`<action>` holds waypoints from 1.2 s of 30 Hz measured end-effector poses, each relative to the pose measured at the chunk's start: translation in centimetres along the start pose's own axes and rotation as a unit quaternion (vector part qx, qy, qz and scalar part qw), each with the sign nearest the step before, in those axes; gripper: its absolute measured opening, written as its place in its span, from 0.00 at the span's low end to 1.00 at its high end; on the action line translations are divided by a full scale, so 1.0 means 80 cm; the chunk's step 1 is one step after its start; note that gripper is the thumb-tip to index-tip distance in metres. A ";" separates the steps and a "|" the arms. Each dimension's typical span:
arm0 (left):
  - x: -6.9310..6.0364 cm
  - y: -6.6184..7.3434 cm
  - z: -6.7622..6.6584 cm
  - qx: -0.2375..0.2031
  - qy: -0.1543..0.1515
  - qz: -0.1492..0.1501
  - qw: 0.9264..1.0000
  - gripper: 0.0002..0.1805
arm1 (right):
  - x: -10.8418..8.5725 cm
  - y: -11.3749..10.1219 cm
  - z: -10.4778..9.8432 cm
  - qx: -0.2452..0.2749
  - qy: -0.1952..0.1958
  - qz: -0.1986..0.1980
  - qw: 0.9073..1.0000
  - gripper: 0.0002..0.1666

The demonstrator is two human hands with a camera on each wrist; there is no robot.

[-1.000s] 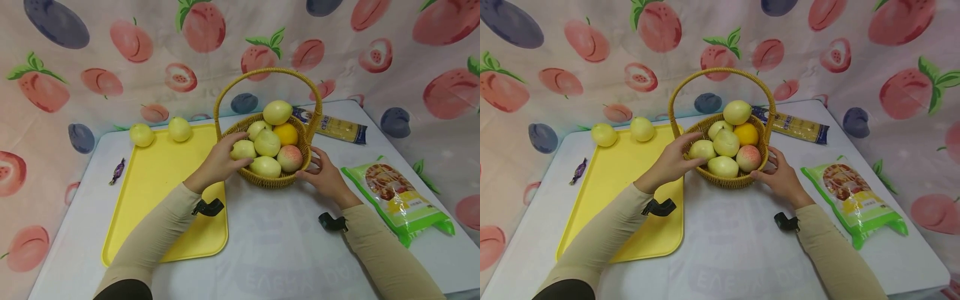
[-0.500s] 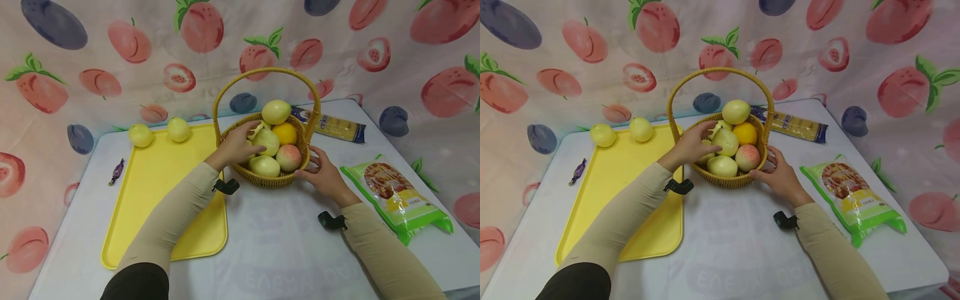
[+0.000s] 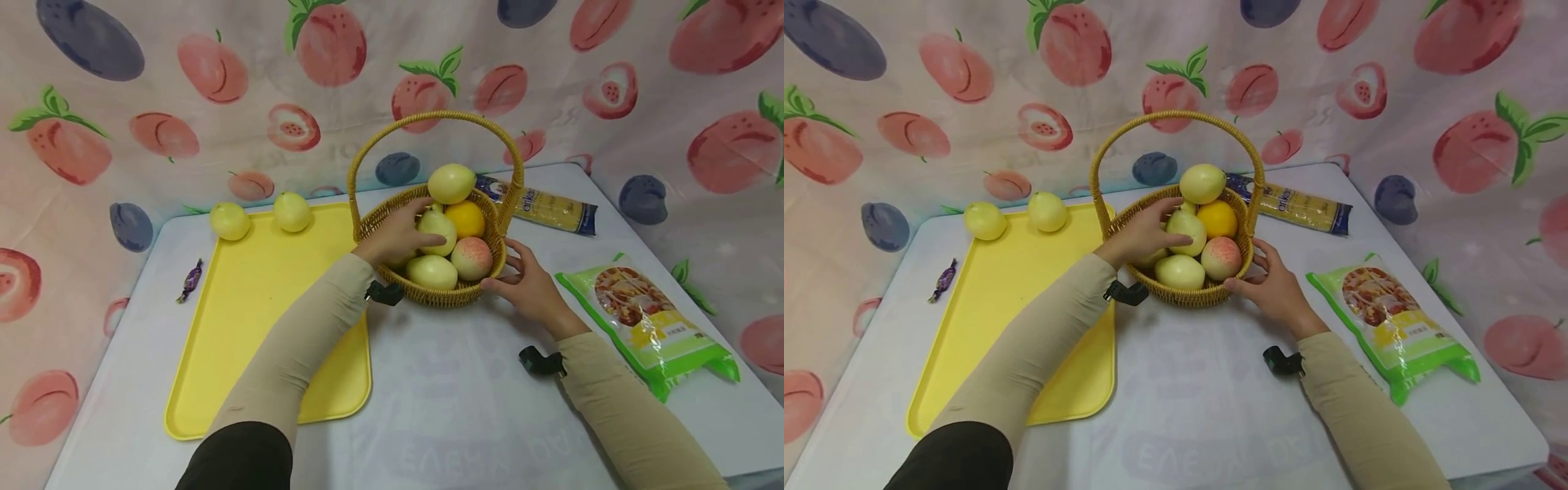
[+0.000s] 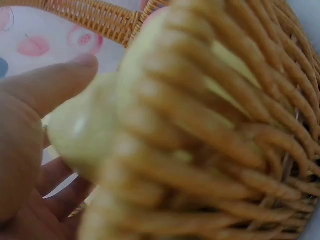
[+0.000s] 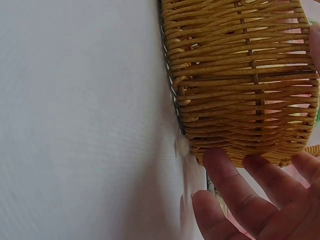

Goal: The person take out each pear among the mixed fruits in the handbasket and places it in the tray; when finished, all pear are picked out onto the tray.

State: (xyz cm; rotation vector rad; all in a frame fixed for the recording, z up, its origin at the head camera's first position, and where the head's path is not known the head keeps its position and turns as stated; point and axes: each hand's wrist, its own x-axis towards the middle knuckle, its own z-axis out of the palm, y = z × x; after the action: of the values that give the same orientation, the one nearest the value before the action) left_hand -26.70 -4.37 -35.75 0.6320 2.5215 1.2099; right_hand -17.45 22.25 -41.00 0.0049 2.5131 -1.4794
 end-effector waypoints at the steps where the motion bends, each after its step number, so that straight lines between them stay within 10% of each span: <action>1: 0.001 -0.002 0.002 -0.002 0.000 -0.003 1.000 0.47 | 0.000 0.001 0.000 0.000 0.000 0.000 1.000 0.65; 19: 0.002 -0.011 0.016 0.066 0.030 0.013 0.997 0.44 | -0.004 0.004 0.006 0.012 0.001 -0.006 1.000 0.64; 36: -0.001 -0.010 0.016 -0.018 0.068 0.035 0.997 0.44 | -0.001 0.002 0.003 0.023 -0.002 -0.013 1.000 0.64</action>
State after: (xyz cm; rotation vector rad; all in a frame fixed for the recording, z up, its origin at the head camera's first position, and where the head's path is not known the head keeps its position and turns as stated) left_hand -26.27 -4.02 -37.17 0.6559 2.6015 1.3645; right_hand -17.33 22.13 -41.25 -0.0224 2.4854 -1.5453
